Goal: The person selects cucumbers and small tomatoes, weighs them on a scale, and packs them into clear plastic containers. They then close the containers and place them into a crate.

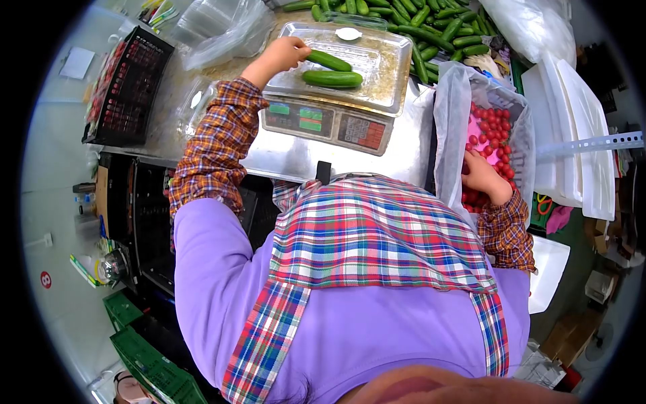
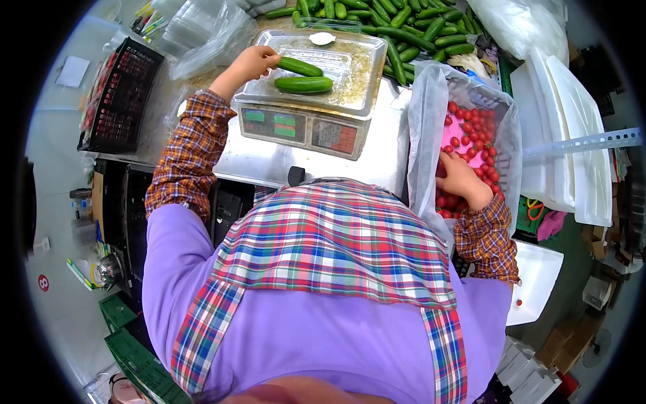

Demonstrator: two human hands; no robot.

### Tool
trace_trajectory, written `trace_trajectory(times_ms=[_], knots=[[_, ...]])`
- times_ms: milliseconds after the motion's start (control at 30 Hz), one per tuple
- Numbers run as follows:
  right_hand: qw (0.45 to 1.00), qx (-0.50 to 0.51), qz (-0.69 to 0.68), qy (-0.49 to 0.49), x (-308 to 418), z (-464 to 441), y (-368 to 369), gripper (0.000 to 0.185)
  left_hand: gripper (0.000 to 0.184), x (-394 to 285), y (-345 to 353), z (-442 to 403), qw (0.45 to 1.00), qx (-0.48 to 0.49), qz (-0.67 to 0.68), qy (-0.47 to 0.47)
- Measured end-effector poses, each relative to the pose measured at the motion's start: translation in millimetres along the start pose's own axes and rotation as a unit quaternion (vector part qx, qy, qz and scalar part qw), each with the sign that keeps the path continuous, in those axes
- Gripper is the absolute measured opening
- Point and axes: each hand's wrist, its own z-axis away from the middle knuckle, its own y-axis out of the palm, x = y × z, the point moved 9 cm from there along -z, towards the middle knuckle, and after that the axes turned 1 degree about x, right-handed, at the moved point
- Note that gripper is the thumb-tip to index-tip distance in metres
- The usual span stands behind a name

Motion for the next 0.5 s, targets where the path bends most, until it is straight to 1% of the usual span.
trace_trajectory(times_ms=[67,100,200,233,367,400,433,467,500], knots=[[1.0,0.012,0.004,0.014,-5,-4,5,0.064,0.027,-22,11,5,0.987,-0.021,-0.112,0.114],[1.0,0.02,0.007,0.021,-9,-6,8,0.065,0.025,-25,18,6,0.984,-0.03,-0.148,0.098],[0.999,0.005,0.036,0.03,-25,-10,18,0.068,0.028,-49,14,18,0.942,-0.138,-0.258,0.163],[1.0,0.005,0.012,0.021,-28,-13,22,0.067,0.029,-55,7,22,0.934,-0.18,-0.243,0.19],[0.996,0.026,-0.085,-0.024,-18,-19,26,0.061,0.026,-76,-31,71,0.927,-0.293,-0.054,0.23],[0.993,0.035,-0.11,-0.04,-9,-21,27,0.059,0.024,-80,-29,87,0.933,-0.286,0.027,0.216],[0.989,0.036,-0.126,-0.073,12,-20,19,0.053,0.023,-87,-22,105,0.933,-0.279,0.109,0.202],[0.986,0.045,-0.131,-0.09,15,-22,21,0.053,0.021,-93,-11,122,0.925,-0.27,0.19,0.186],[0.984,0.053,-0.135,-0.107,15,-25,26,0.053,0.019,-109,8,138,0.917,-0.25,0.22,0.221]])
